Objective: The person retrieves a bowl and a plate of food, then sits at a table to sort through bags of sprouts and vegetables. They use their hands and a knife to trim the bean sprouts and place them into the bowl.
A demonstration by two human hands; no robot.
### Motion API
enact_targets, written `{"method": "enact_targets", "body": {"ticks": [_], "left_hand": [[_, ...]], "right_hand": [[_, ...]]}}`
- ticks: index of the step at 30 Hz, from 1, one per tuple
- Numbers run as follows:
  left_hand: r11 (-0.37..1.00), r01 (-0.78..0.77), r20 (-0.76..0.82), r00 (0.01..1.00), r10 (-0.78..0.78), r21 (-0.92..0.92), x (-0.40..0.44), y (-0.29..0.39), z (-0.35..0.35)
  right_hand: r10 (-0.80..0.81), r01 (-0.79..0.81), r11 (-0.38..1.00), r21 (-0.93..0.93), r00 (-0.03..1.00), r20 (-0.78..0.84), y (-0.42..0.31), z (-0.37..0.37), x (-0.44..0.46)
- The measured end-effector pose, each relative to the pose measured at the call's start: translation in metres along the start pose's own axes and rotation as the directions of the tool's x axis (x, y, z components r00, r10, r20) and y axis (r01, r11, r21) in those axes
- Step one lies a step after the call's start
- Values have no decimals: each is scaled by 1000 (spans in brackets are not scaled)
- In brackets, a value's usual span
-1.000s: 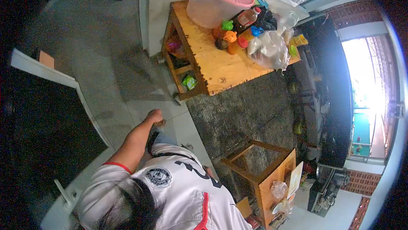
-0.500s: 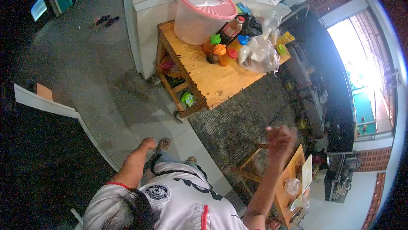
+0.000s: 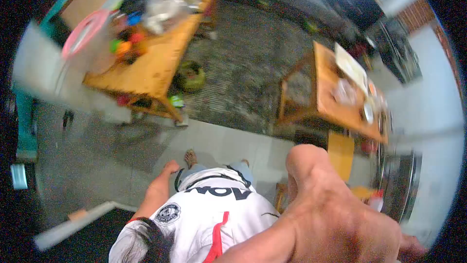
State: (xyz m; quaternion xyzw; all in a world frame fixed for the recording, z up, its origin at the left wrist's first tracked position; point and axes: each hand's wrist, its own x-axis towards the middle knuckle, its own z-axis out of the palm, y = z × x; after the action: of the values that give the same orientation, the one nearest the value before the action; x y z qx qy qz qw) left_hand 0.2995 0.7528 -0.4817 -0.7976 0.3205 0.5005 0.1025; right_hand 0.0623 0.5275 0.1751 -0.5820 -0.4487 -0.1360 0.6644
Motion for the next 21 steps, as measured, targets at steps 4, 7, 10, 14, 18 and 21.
{"method": "enact_targets", "body": {"ticks": [4, 7, 10, 14, 18, 21], "left_hand": [[977, -28, 191, 981, -13, 211, 17, 73, 11], [918, -232, 26, 971, 236, 321, -20, 195, -1], [758, -406, 93, 902, 421, 510, 44, 265, 10], [805, -470, 70, 875, 480, 363, 34, 387, -10], [825, -533, 254, 838, 484, 188, 69, 481, -14], [844, -523, 410, 800, 438, 116, 86, 560, -35]], "right_hand": [[-37, -21, 966, -257, 975, -221, -97, 28, -90], [-101, -68, 905, -419, 925, -367, -151, 47, -146], [-156, -127, 851, -510, 866, -476, -193, 54, -182], [-247, -168, 791, -588, 792, -558, -233, 42, -228], [-340, -243, 712, -659, 701, -627, -261, 19, -273], [-422, -304, 648, -699, 620, -661, -277, -9, -305]]}}
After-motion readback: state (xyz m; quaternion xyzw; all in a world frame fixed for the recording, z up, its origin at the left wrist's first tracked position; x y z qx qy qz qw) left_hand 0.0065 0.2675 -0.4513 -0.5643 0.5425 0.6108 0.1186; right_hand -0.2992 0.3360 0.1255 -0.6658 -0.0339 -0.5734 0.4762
